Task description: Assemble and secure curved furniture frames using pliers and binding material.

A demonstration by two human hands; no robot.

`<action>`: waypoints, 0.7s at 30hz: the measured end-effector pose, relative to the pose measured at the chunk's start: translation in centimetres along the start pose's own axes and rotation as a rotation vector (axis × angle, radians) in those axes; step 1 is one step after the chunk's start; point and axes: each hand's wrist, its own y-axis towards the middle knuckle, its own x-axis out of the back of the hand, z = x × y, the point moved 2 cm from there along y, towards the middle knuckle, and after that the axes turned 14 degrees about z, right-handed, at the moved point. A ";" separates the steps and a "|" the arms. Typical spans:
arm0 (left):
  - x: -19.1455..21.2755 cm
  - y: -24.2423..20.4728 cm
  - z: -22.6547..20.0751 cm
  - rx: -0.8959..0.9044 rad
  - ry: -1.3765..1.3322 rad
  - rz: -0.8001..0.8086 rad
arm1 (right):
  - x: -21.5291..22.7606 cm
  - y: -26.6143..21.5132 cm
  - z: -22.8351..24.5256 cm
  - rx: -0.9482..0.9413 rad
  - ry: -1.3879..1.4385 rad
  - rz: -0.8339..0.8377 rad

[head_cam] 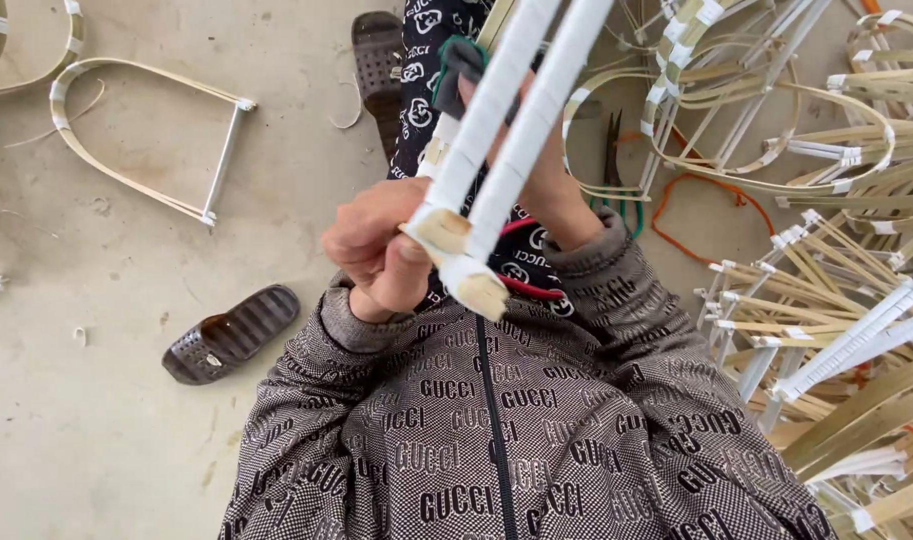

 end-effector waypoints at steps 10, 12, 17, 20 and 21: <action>0.9 0.5 -0.1 -0.054 0.041 0.066 | -0.2 0.8 2.7 -0.087 0.202 0.101; 1.1 0.6 -0.4 -0.022 -0.009 0.006 | 0.1 0.2 2.5 -0.083 -0.017 0.101; 2.2 0.5 -0.9 -0.010 0.022 0.037 | -0.3 1.0 3.7 -0.253 0.281 0.088; 2.5 0.9 -1.1 -0.048 0.024 0.076 | -0.7 0.1 4.6 -0.148 0.402 0.177; 2.5 1.1 -1.1 -0.093 0.000 0.085 | -0.8 -0.3 5.6 0.151 0.233 0.273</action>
